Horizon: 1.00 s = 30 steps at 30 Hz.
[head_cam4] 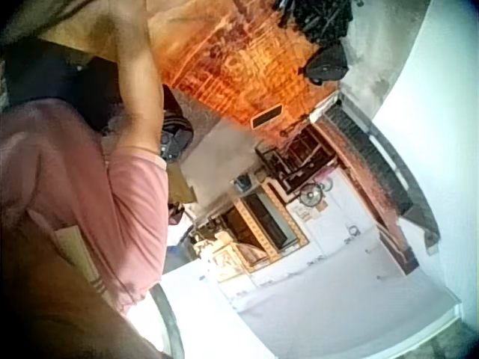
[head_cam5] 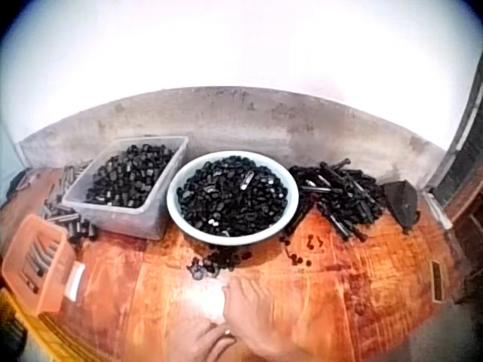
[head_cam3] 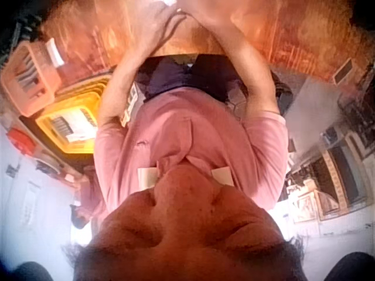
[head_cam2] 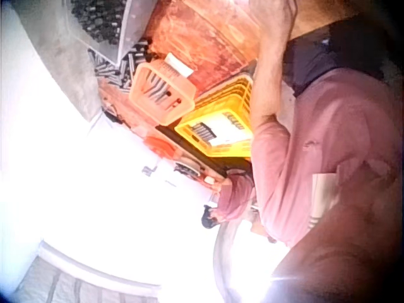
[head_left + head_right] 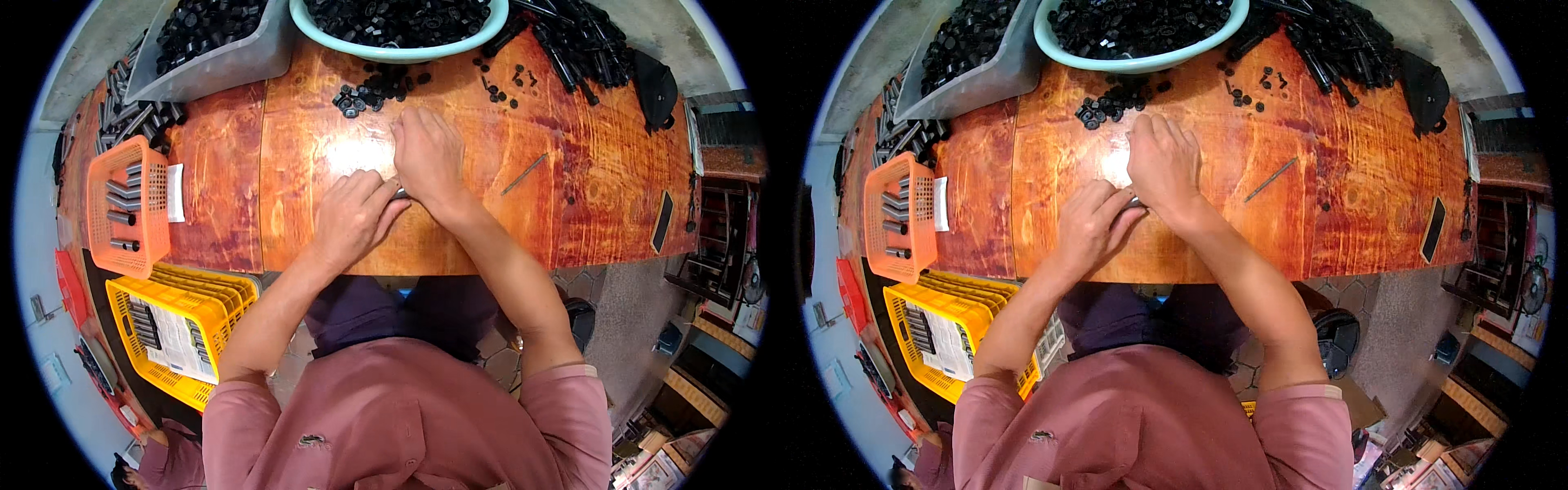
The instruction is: The person assembles small black components onto cylindrical metal rods at a workbench. They repeatedly pick up parts, insert them into the rods, and place the finished assemblies into a yellow basket. Another person works nearby at a separate station.
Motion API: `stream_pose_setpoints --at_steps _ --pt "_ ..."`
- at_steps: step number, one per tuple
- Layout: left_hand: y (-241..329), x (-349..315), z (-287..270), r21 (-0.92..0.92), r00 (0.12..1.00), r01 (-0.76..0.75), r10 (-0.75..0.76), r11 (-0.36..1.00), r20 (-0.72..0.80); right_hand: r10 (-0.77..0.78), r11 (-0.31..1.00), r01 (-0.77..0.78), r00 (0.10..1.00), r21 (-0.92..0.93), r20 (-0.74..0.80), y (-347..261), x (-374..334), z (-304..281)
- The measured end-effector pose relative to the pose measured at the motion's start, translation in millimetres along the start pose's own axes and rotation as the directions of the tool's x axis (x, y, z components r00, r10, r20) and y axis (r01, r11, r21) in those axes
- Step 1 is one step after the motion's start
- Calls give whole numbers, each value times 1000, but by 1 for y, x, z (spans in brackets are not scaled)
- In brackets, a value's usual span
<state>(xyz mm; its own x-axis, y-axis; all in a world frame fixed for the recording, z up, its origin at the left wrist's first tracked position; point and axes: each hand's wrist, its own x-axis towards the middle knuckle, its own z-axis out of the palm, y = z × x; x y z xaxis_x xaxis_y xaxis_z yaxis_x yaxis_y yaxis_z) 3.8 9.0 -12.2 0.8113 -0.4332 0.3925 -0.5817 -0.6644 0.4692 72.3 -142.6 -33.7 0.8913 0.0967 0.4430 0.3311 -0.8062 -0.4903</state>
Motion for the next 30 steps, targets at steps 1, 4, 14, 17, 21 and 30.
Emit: stream_pose_setpoints --at_steps 1,4,14,17,21,30 --pt "2 -2 -2 14 1000 -3 3 1000 -3 9 1000 -9 1000 -6 16 -3 -1 -3" --pt "3 1 -3 62 999 -20 21 998 -26 15 999 -14 1000 -36 24 -2 4 -7" --pt "10 3 -11 -35 991 124 -122 992 55 149 987 -157 971 30 187 -3 12 -17" --pt "12 2 -10 7 992 116 -117 993 54 139 989 -145 978 27 153 -4 7 -16" --pt "16 6 -14 65 993 78 -83 995 87 125 992 -127 987 16 105 -4 3 -17" --pt "17 5 -9 52 995 88 -90 995 38 98 995 -98 995 -18 26 -4 2 -11"
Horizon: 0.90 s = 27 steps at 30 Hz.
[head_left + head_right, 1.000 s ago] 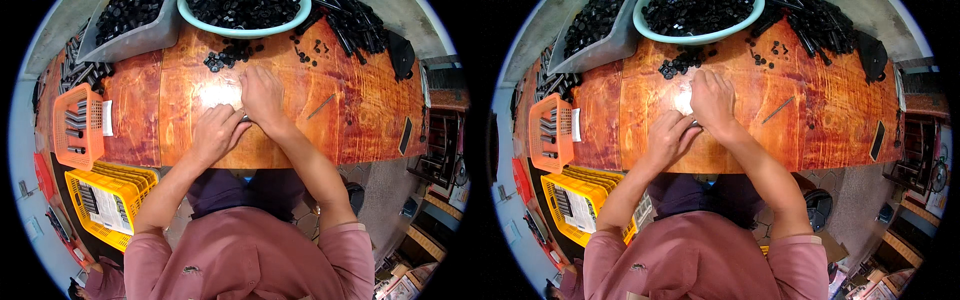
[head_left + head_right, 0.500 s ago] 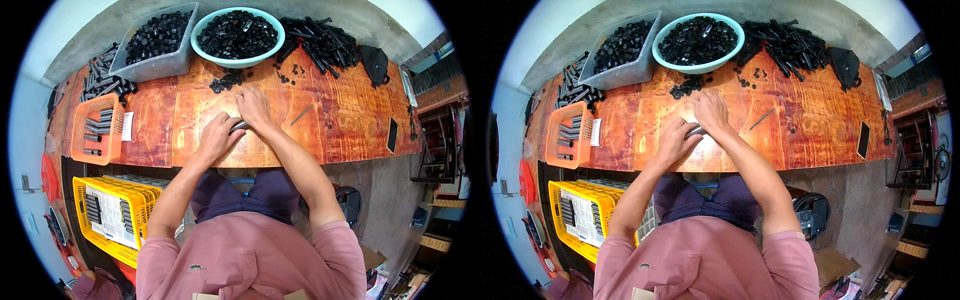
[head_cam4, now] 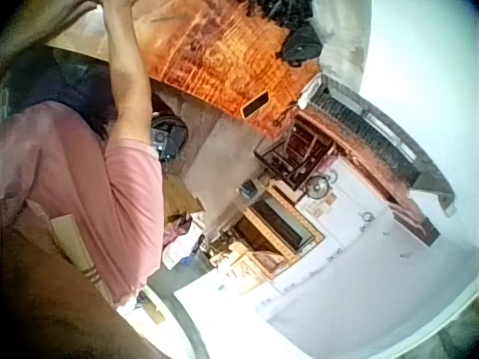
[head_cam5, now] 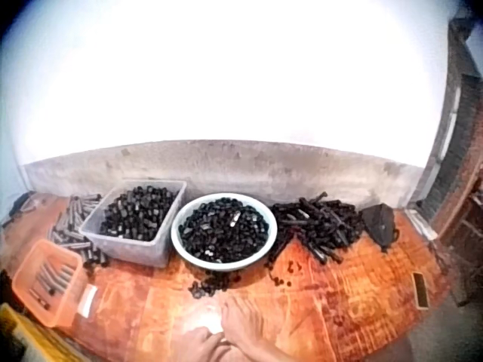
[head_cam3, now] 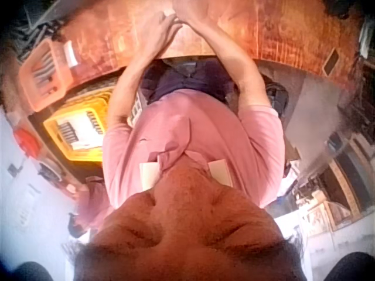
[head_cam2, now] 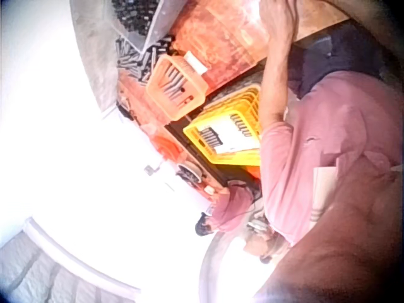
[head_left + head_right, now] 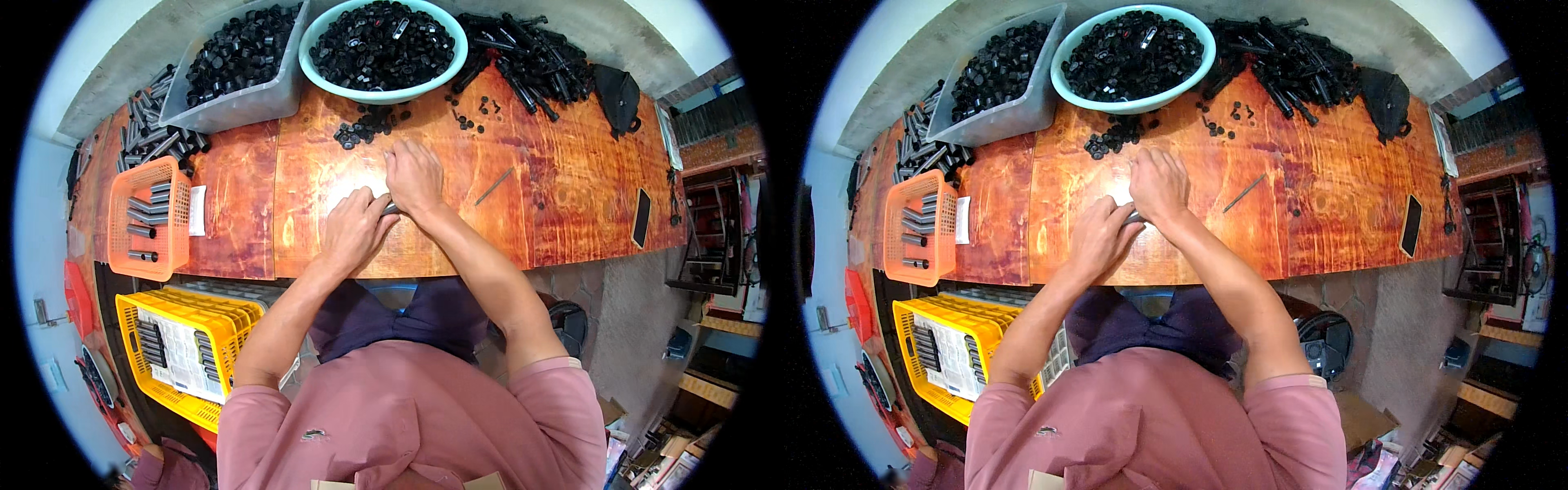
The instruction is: The person assembles small black components onto cylindrical metal rods at a workbench. They repeatedly pick up parts, insert them into the rods, and place the finished assemblies into a yellow basket. Another person works nearby at a separate station.
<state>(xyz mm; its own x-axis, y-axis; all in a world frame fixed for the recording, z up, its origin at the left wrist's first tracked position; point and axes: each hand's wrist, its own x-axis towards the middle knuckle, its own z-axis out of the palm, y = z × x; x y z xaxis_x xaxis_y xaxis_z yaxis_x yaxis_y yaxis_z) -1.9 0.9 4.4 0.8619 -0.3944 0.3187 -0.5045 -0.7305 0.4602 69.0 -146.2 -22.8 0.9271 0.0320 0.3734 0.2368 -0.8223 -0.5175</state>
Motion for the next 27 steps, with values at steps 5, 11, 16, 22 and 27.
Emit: stream_pose_setpoints --at_steps 5,11,16,22,27 --pt "3 -1 -1 18 999 -8 7 1000 34 -21 1000 21 1000 7 -22 1 -4 2" --pt "-2 0 5 145 996 -90 88 985 23 -18 1000 18 1000 -6 -19 1 -2 4" --pt "0 -5 5 100 998 -51 55 994 -33 43 997 -41 999 72 -22 1 0 4" --pt "-11 -4 1 -164 986 138 -151 977 -67 262 700 -337 941 629 212 21 -5 -18" --pt "-11 -8 -15 -777 802 515 -524 362 287 263 768 -349 937 537 232 33 -42 -49"
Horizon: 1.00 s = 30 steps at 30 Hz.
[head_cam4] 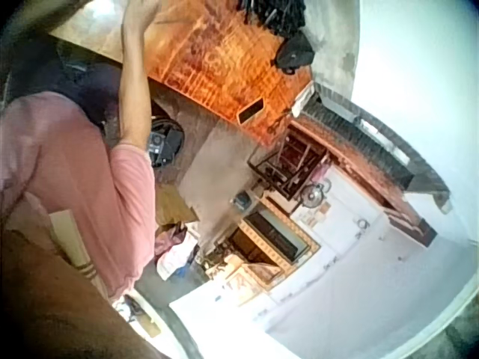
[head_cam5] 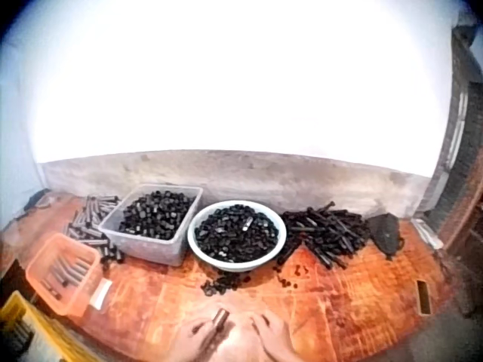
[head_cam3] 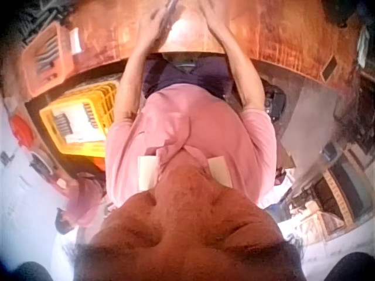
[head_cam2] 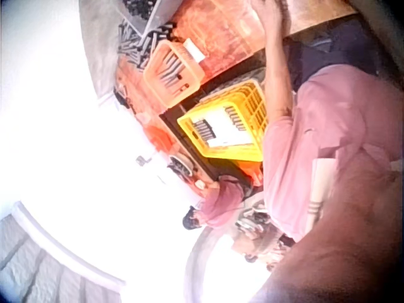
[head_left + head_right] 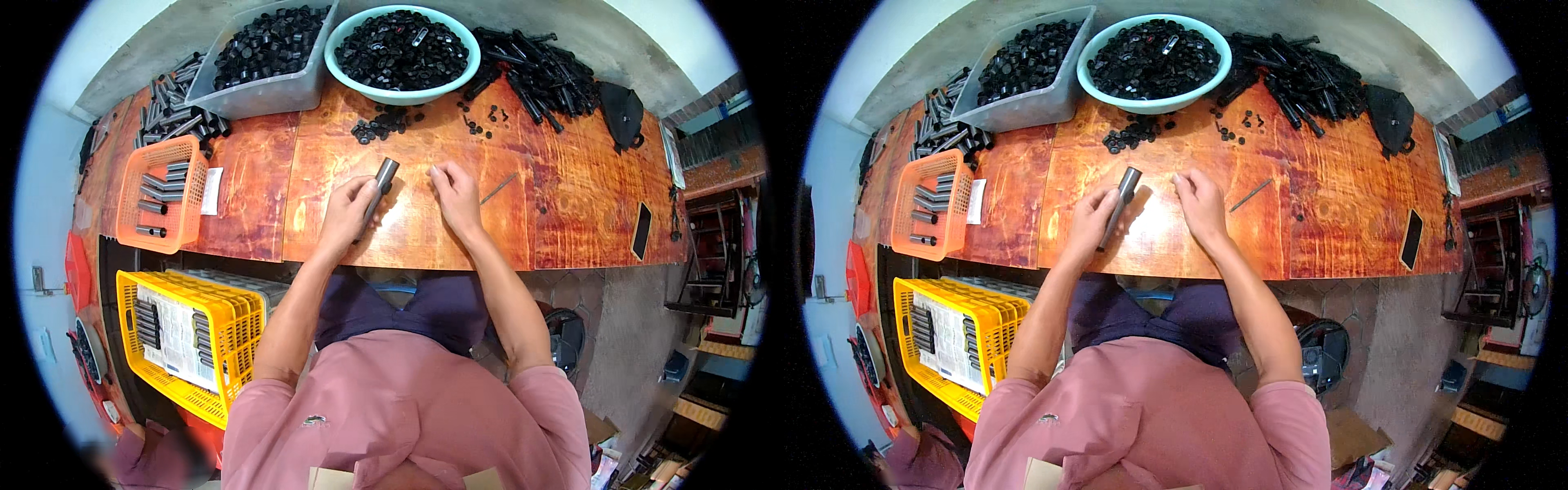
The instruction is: The person assembles small black components onto cylindrical metal rods at a workbench. They repeatedly pick up parts, insert them into the rods, and place the finished assemblies into a yellow basket. Another person works nearby at a separate station.
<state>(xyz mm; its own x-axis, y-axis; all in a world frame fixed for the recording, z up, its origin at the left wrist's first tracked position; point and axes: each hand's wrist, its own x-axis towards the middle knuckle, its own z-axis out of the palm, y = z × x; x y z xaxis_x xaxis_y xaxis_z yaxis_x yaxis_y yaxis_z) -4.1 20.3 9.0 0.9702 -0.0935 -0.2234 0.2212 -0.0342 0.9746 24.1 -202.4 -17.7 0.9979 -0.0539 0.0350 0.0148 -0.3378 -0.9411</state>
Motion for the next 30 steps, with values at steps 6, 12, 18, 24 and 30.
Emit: stream_pose_setpoints --at_steps 6,12,18,24,30 --pt "2 -13 1 -476 968 245 -244 845 66 -141 989 144 986 -26 90 -14 -37 3" --pt "-9 -20 9 -615 956 292 -242 733 165 -107 992 96 984 86 139 -34 -48 15" --pt "6 -31 10 -599 942 322 -187 733 278 -164 986 159 980 47 115 -24 -54 13" --pt "2 -28 8 -610 957 276 -154 743 246 -128 992 124 985 37 114 -10 -59 15" --pt "7 -25 6 -626 949 313 -205 714 241 -182 982 186 978 -29 100 -12 -61 16"
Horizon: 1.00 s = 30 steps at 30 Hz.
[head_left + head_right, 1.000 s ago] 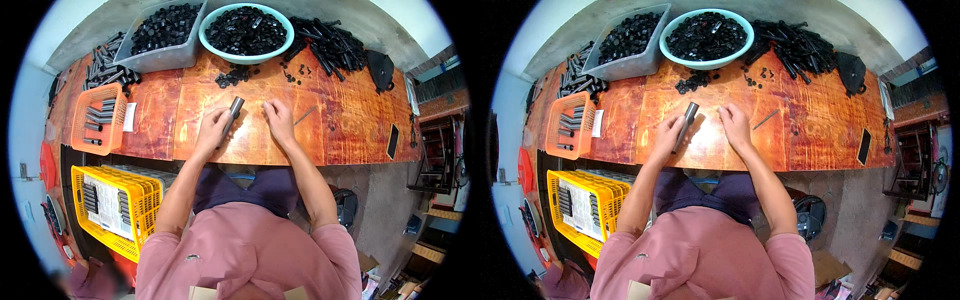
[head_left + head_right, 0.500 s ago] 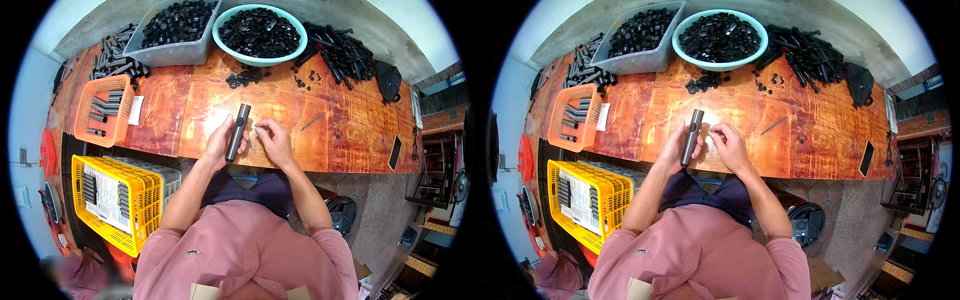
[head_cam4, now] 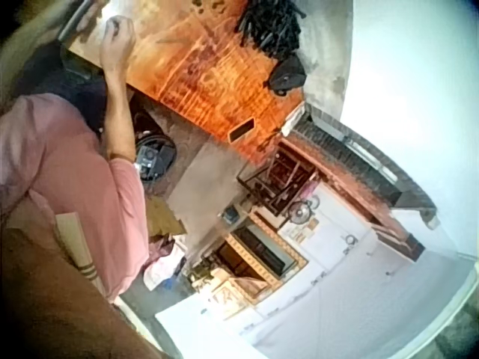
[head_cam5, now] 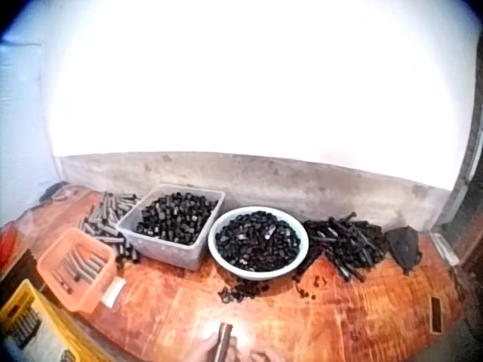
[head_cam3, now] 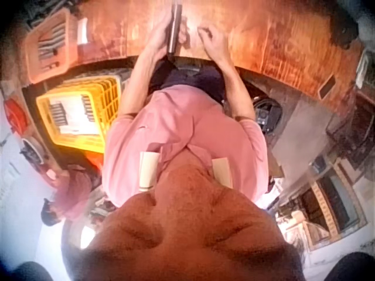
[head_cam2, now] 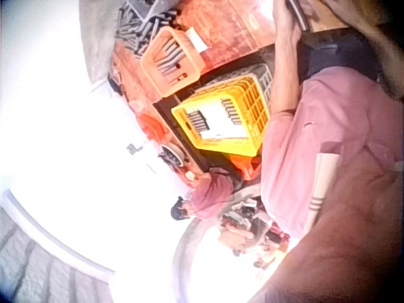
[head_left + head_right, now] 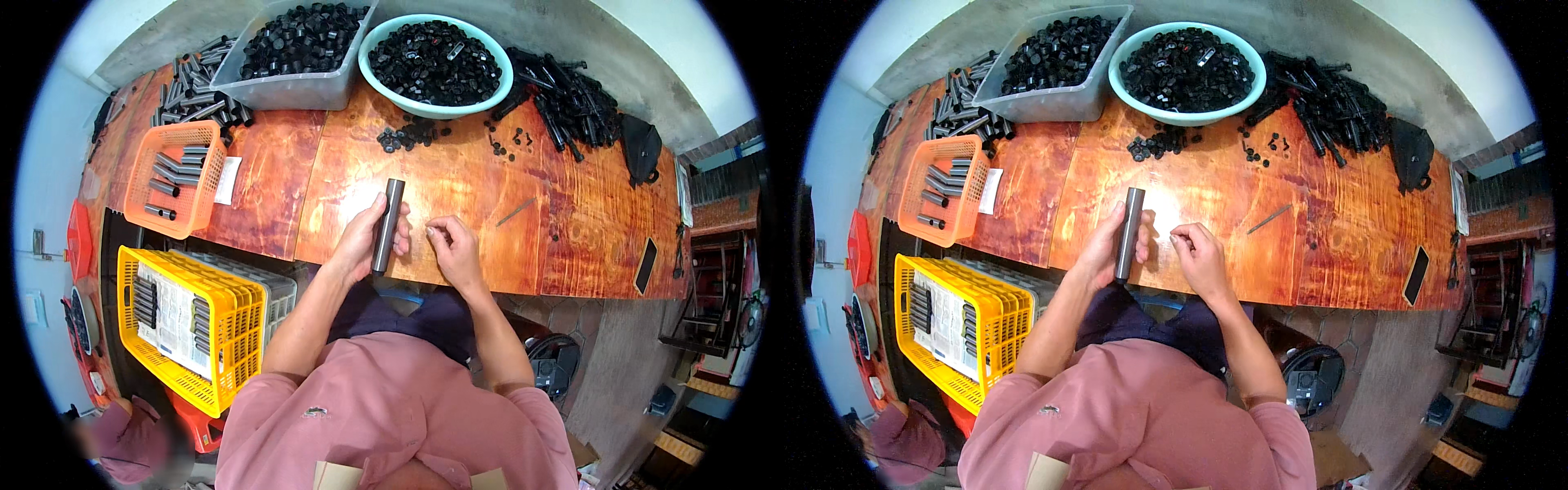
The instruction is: The person assembles small black components onto cylindrical metal rods at a workbench. They repeatedly pick up parts, insert them into the rods, and place the finished assemblies into a yellow basket. Another person works nearby at a separate station.
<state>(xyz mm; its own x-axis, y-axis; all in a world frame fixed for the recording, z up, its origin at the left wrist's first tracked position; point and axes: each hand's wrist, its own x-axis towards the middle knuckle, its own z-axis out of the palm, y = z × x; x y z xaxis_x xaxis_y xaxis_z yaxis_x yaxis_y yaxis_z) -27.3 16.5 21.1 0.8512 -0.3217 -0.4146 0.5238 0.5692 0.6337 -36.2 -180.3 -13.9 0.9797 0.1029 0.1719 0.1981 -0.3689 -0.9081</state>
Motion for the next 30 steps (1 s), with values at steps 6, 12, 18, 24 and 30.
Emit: stream_pose_setpoints --at_steps 6,12,18,24,30 --pt "-3 1 -10 -50 999 -3 6 999 50 1 1000 -1 1000 17 -5 -2 0 0" --pt "-6 7 -10 3 1000 -15 15 1000 -6 18 1000 -18 1000 20 -7 0 -1 0" --pt "-11 5 -1 87 999 -32 35 996 -27 -36 998 38 998 45 -43 3 0 2" --pt "-19 3 3 199 1000 -26 26 980 0 77 984 -68 996 162 -48 7 -3 2" --pt "-31 5 2 307 993 -85 56 948 102 214 869 -169 976 465 -45 20 -4 -5"
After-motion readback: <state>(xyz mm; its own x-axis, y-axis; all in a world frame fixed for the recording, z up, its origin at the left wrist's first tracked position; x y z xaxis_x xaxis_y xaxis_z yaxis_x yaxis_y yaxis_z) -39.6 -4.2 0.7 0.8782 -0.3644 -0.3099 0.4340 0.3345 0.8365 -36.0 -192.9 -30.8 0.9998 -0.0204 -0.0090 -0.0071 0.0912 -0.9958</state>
